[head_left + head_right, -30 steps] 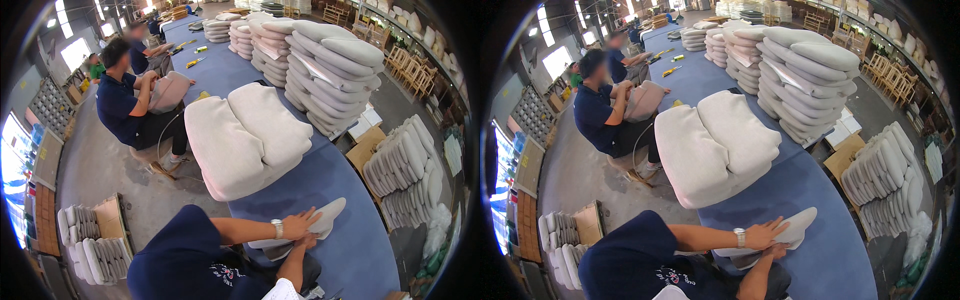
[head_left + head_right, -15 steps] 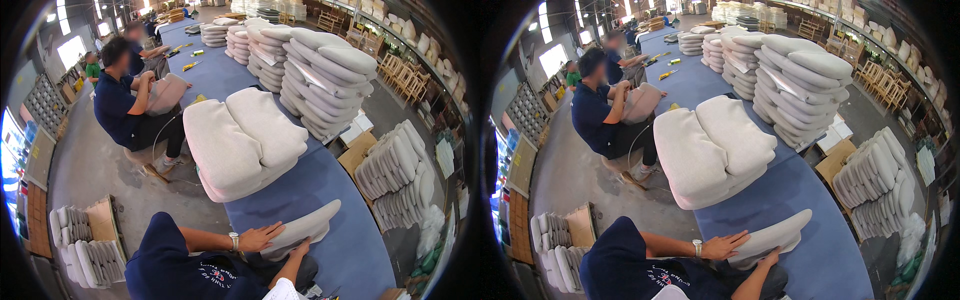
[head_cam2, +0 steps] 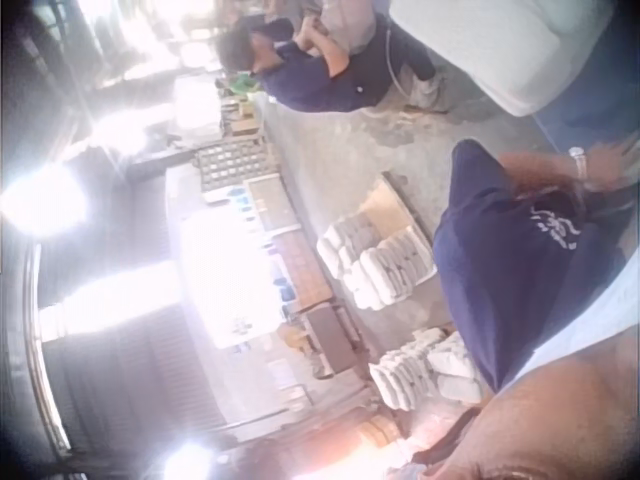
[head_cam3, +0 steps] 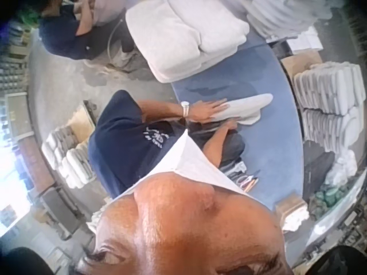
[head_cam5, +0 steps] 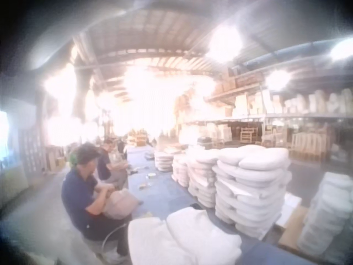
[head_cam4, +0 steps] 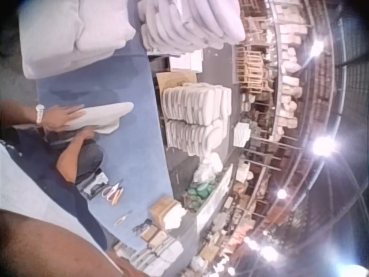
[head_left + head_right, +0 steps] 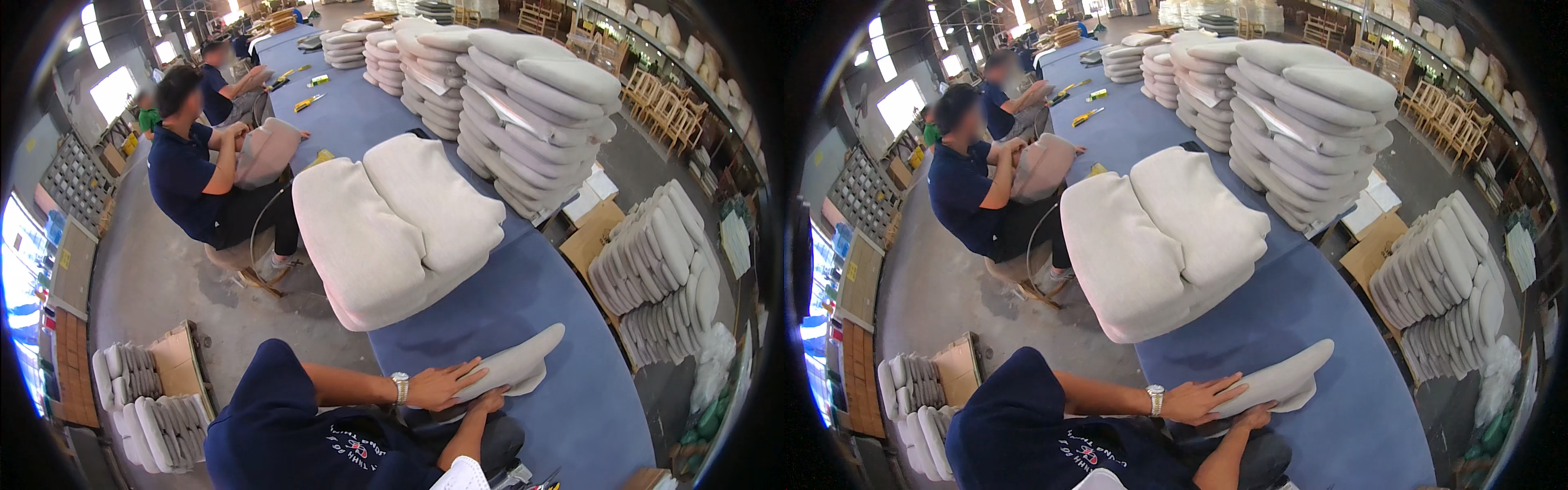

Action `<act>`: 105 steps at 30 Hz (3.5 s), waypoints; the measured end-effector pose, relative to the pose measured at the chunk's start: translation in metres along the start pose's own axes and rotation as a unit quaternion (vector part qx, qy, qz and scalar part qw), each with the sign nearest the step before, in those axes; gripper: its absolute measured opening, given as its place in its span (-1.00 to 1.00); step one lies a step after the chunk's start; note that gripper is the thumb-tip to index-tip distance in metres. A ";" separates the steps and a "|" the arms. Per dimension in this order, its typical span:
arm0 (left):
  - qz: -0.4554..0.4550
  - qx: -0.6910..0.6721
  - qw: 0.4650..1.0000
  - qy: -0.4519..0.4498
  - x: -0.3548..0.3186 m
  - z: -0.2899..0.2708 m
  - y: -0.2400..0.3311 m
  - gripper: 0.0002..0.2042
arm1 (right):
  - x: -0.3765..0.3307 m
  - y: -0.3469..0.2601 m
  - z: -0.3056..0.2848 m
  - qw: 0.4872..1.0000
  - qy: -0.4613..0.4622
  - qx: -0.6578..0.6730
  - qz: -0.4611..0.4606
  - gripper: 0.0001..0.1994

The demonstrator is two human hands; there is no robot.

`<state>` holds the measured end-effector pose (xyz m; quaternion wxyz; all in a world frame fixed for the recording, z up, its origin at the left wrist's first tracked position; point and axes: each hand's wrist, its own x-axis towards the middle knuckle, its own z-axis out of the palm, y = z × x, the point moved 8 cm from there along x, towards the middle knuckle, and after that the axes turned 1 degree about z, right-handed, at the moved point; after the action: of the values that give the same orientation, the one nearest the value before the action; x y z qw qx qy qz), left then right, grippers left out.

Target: The person assembles white cushion covers by folding fabric edges and securing them with a pneumatic staple gun. They trim excess fabric with scissors, reposition the cushion, and reload the staple gun as needed. Completed cushions are stacked on the table.

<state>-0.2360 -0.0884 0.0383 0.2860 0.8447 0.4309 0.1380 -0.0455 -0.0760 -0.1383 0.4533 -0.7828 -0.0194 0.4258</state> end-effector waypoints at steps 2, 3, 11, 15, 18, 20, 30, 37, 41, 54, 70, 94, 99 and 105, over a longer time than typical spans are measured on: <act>-0.024 -0.010 0.999 -0.031 0.017 -0.008 0.005 -0.09 | -0.002 -0.002 -0.005 0.999 0.014 -0.018 -0.027 -0.27; -0.028 -0.017 0.999 -0.022 0.027 -0.008 0.003 -0.09 | -0.005 -0.004 -0.004 0.999 0.013 -0.031 -0.041 -0.27; -0.082 0.020 0.996 -0.026 0.122 0.001 0.012 0.00 | -0.006 -0.009 0.000 0.993 0.039 -0.068 -0.092 -0.27; -0.092 0.037 0.995 -0.030 0.144 0.005 0.014 0.05 | -0.005 -0.008 0.001 0.992 0.048 -0.063 -0.096 -0.26; -0.101 0.031 0.994 -0.017 0.139 0.010 0.010 0.05 | -0.008 -0.005 0.000 0.992 0.047 -0.067 -0.093 -0.26; -0.090 0.019 0.996 0.013 0.135 0.010 0.009 0.03 | -0.009 -0.006 0.000 0.992 0.047 -0.071 -0.094 -0.26; -0.043 -0.002 0.999 0.021 -0.016 -0.006 -0.005 -0.20 | 0.004 0.000 -0.003 0.998 0.031 0.004 -0.048 -0.26; -0.061 -0.027 0.998 0.001 -0.054 0.003 -0.011 -0.22 | 0.025 0.025 -0.007 0.991 -0.074 0.107 -0.014 -0.29; -0.071 -0.024 0.997 -0.022 -0.049 -0.002 -0.002 -0.19 | 0.019 0.049 -0.014 0.987 -0.139 0.081 0.018 -0.26; -0.051 -0.015 0.999 -0.002 -0.011 -0.002 0.000 -0.06 | -0.025 0.035 0.000 0.995 -0.065 0.054 -0.045 -0.19; -0.065 -0.003 0.998 -0.006 0.153 0.005 0.016 -0.12 | -0.024 0.030 0.003 0.994 0.008 -0.042 -0.101 -0.24; -0.095 0.021 0.995 -0.019 -0.006 -0.013 0.003 -0.10 | 0.053 -0.040 -0.008 0.998 -0.032 0.040 -0.036 -0.28; -0.092 0.025 0.995 0.021 0.055 -0.014 0.001 -0.10 | 0.045 -0.034 0.005 0.999 -0.002 -0.007 -0.032 -0.26; -0.102 0.008 0.995 0.005 0.140 -0.005 0.004 -0.12 | 0.034 -0.041 0.002 0.994 0.084 -0.001 -0.077 -0.26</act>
<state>-0.1534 0.0242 0.0430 0.2895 0.7976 0.5178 0.1087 -0.0109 -0.0365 -0.1308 0.4841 -0.8124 -0.0416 0.3225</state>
